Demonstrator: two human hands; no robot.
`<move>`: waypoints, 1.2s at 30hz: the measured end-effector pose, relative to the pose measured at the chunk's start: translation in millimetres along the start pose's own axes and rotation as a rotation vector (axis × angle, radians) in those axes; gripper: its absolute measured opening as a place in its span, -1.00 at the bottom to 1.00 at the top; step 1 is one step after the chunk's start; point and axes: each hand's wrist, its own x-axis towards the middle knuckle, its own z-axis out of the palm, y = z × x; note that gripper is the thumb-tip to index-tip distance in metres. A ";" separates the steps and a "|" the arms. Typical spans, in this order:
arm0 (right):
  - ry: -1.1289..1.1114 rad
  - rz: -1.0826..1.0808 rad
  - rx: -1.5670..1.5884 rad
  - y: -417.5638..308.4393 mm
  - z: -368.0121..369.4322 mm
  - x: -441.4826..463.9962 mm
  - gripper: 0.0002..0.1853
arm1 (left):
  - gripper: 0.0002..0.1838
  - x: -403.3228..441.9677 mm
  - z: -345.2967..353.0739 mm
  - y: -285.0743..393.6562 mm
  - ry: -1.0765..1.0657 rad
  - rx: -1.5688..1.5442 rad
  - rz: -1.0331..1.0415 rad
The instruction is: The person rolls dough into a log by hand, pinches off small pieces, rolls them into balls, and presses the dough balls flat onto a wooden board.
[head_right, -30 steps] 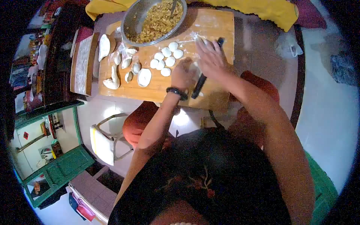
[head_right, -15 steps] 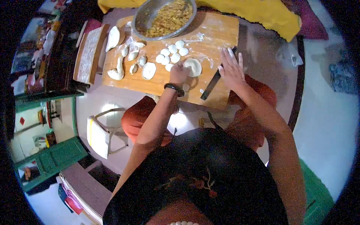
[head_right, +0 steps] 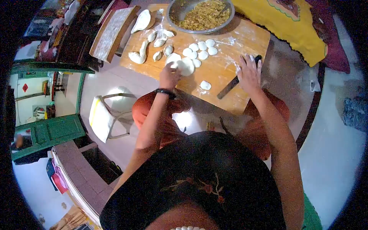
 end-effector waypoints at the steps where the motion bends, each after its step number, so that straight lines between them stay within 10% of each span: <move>1: -0.013 0.020 -0.010 0.4 1.5 0.7 -0.39 | -0.51 -17.4 -22.9 36.5 0.105 0.199 0.078; 7: 0.034 -0.011 -0.020 -0.6 6.0 5.1 -0.38 | -0.65 -63.1 -17.3 32.3 -0.055 0.282 0.044; 9: 0.062 -0.040 0.005 -1.1 5.7 4.3 -0.39 | -0.67 -77.2 26.0 -0.2 0.089 0.382 0.462; 23: 0.149 -0.111 0.098 -9.9 -2.9 9.9 -0.39 | -0.74 -52.8 52.9 77.6 -0.133 0.195 0.301; 36: 0.158 -0.097 0.036 -10.0 2.8 1.9 -0.41 | -0.73 32.5 -19.2 44.0 0.239 0.064 0.329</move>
